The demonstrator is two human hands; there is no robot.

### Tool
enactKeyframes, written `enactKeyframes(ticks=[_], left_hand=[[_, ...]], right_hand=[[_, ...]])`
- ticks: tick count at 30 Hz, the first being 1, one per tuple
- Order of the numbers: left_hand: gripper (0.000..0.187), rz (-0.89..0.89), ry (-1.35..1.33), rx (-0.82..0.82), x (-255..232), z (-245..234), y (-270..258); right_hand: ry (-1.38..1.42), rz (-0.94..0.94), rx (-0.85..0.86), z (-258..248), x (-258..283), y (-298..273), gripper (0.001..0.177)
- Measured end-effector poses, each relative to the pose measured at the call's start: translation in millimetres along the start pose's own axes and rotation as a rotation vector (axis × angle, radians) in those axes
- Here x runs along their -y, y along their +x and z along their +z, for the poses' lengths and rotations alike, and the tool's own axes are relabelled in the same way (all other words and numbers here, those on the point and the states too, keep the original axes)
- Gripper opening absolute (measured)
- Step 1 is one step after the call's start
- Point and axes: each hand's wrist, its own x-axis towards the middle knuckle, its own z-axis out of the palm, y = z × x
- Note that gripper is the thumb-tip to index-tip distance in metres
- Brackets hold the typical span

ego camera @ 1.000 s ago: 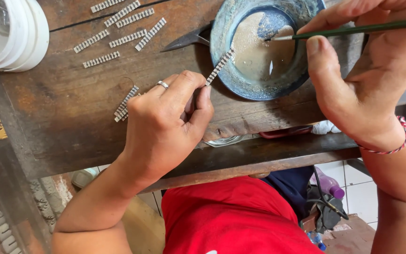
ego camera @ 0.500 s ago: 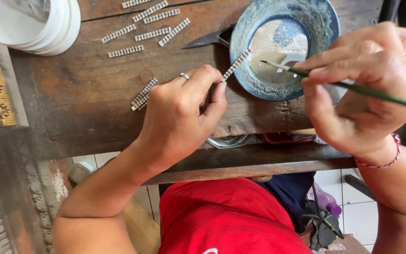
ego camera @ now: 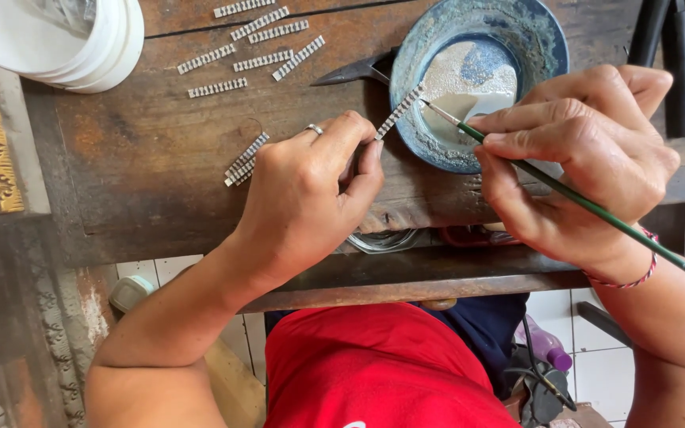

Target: Using a fine brush to apply a liquid coating, likely flux or adhesive, to small metal jewelry components on a workbench.

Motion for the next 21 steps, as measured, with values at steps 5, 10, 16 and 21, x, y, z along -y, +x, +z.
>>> enactKeyframes(ticks=[5,10,16,21], left_hand=[[0.01,0.009,0.011,-0.007,0.3,0.6,-0.2],[0.01,0.003,0.015,-0.009,0.2,1.0,-0.2],[0.01,0.001,0.02,-0.012,0.3,1.5,-0.3],[0.01,0.003,0.021,-0.014,0.1,1.3,-0.5]], right_hand=[[0.002,0.003,0.007,1.2,-0.8,0.1,0.011],[-0.004,0.011,0.019,1.2,0.2,0.7,0.011],[0.001,0.007,0.014,0.8,-0.9,-0.3,0.011],[0.007,-0.031,-0.003,2.2,-2.0,0.2,0.01]])
